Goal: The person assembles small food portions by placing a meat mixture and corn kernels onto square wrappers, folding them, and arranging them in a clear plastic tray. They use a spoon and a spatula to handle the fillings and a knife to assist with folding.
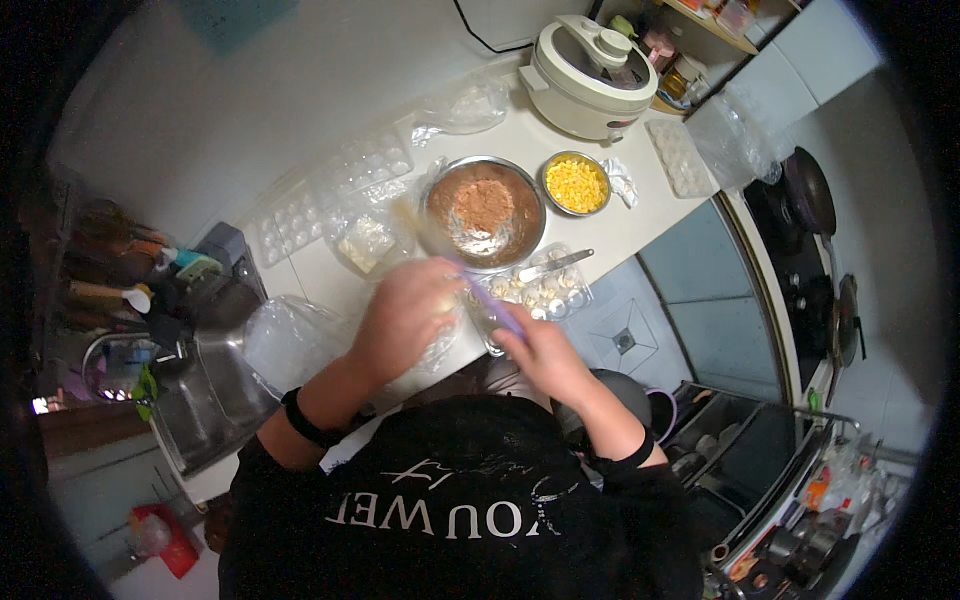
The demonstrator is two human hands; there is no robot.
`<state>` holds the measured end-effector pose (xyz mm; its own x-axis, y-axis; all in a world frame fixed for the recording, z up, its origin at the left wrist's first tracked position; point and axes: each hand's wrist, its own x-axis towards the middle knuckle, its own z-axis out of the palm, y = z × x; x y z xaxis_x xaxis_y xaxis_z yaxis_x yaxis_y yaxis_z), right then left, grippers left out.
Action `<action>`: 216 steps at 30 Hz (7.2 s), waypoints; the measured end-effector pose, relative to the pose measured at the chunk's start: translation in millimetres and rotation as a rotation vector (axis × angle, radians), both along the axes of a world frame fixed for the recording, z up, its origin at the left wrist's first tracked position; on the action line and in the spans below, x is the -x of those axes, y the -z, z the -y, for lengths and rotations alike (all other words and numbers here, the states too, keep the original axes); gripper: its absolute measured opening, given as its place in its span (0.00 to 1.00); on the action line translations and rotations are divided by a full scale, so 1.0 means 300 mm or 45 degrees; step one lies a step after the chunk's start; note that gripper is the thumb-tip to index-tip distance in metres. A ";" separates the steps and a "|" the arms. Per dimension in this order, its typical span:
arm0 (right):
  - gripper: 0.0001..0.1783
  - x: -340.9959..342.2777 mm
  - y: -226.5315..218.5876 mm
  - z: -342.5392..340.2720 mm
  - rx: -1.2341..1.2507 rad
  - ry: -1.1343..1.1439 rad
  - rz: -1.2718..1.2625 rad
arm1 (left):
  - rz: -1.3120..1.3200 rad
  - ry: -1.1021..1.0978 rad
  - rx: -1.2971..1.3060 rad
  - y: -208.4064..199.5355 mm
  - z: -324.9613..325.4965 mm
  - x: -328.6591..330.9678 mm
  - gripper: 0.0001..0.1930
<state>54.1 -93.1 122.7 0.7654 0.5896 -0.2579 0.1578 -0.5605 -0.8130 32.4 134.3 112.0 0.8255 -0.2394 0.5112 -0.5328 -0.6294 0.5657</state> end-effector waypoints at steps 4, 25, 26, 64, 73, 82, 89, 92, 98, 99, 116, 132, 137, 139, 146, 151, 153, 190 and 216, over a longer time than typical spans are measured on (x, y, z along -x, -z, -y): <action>0.12 -0.082 0.078 0.136 -0.454 0.733 -0.620 | -0.676 -0.530 0.876 0.118 -0.093 -0.026 0.16; 0.15 -0.563 0.342 0.183 -0.321 0.740 -0.342 | -1.232 -0.488 1.487 0.628 0.079 -0.209 0.23; 0.16 -0.577 0.333 0.178 -0.320 0.725 -0.315 | -1.445 -0.643 1.716 0.612 0.064 -0.229 0.22; 0.18 -0.280 -0.196 0.010 0.311 -0.276 0.327 | -1.229 -0.712 1.817 0.038 -0.147 0.152 0.30; 0.25 -0.289 -0.173 -0.044 0.349 -0.259 0.686 | -1.142 -0.562 1.776 0.103 -0.149 0.146 0.34; 0.24 -0.313 -0.143 -0.073 0.229 -0.180 0.776 | -1.178 -0.515 1.773 0.109 -0.138 0.150 0.28; 0.31 -0.340 -0.211 -0.108 0.216 -0.427 0.960 | -1.217 -0.430 1.673 0.089 -0.130 0.159 0.21; 0.35 -0.362 -0.256 -0.129 0.260 -0.643 1.095 | -1.382 -0.398 1.474 0.065 -0.143 0.151 0.21; 0.33 -0.332 -0.301 -0.107 0.454 -0.728 1.084 | -1.352 -0.465 1.669 0.049 -0.143 0.127 0.22; 0.32 -0.325 -0.306 -0.087 0.460 -0.693 1.039 | -1.292 -0.462 1.871 0.047 -0.141 0.125 0.22; 0.30 -0.324 -0.294 -0.140 0.497 -0.661 1.008 | -1.255 -0.384 1.545 0.039 -0.140 0.108 0.22; 0.29 -0.285 -0.323 -0.107 0.521 -0.511 1.027 | -1.252 -0.392 1.721 0.046 -0.146 0.121 0.23; 0.31 -0.288 -0.311 -0.139 0.539 -0.557 1.109 | -1.453 -0.477 1.652 -0.016 -0.137 0.116 0.22; 0.27 -0.281 -0.301 -0.149 0.526 -0.629 1.115 | -1.446 -0.534 1.639 -0.031 -0.136 0.111 0.23; 0.29 -0.283 -0.324 -0.032 0.556 -0.345 1.022 | -1.228 -0.556 1.686 0.004 -0.126 0.108 0.26; 0.28 -0.311 -0.253 -0.068 0.598 -0.301 1.036 | -1.212 -0.520 1.652 0.012 -0.103 0.110 0.25; 0.28 -0.319 -0.253 -0.087 0.569 -0.363 1.067 | -1.189 -0.486 1.579 0.010 -0.098 0.109 0.23; 0.21 -0.329 -0.468 0.067 0.642 -0.590 1.143 | -1.307 -0.496 1.603 -0.074 -0.247 0.090 0.25; 0.12 -0.444 -0.066 -0.082 -0.610 0.195 -0.408 | -1.552 -0.520 1.360 -0.125 -0.290 0.030 0.28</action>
